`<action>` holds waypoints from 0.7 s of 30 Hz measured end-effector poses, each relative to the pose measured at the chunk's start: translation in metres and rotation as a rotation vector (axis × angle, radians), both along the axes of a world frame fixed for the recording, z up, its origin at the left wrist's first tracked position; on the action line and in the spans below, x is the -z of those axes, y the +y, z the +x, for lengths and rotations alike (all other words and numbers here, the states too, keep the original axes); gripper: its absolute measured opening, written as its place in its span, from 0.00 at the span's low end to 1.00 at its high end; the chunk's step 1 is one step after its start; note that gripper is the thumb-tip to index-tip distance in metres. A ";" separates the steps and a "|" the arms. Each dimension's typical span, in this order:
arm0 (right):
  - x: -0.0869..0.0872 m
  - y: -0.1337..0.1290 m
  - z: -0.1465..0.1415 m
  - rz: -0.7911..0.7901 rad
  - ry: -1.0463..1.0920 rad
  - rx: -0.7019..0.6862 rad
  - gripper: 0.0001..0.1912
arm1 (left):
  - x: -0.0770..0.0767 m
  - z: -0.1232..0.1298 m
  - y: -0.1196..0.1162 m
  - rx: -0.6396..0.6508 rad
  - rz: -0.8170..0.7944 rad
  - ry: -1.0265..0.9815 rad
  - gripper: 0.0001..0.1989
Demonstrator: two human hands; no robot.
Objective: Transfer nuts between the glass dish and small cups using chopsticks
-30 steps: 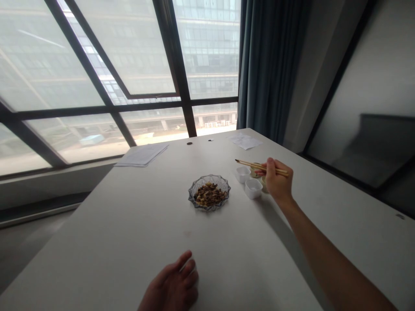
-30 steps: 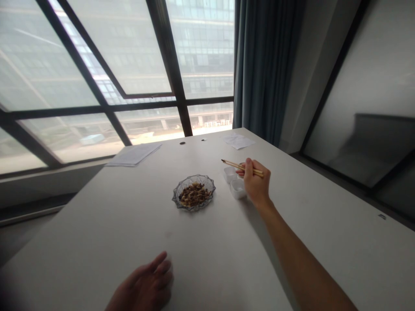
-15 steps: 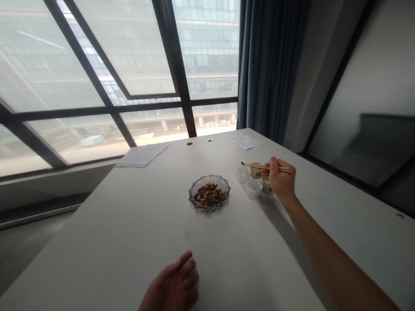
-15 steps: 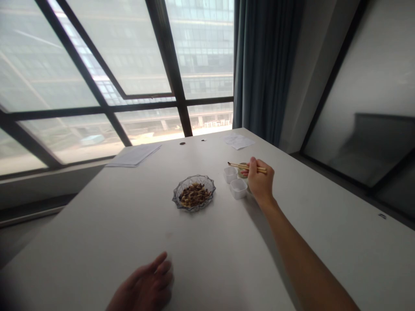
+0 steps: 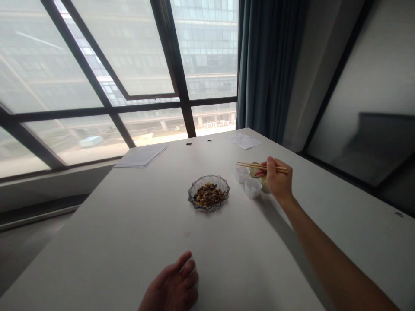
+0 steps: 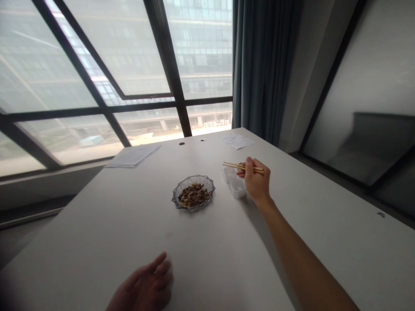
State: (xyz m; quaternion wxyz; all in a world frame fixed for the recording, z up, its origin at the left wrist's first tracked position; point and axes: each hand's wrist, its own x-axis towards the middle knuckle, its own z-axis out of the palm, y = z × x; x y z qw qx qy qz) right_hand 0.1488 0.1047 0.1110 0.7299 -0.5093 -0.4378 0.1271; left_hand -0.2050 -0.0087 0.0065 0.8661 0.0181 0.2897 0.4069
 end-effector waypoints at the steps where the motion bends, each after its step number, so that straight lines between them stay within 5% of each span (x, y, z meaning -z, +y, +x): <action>1: 0.000 0.000 -0.002 0.006 0.013 -0.025 0.25 | 0.001 0.000 0.000 0.000 0.004 -0.002 0.14; 9: -0.006 0.000 -0.037 -0.144 0.038 -0.273 0.28 | 0.000 0.002 0.000 0.002 0.021 -0.019 0.14; 17: -0.038 0.034 -0.073 -0.380 -0.793 -0.313 0.29 | 0.001 0.004 -0.004 0.011 0.045 -0.022 0.14; 21: -0.043 0.053 -0.093 -0.450 -0.967 -0.301 0.27 | 0.002 0.005 -0.004 0.004 0.047 -0.020 0.15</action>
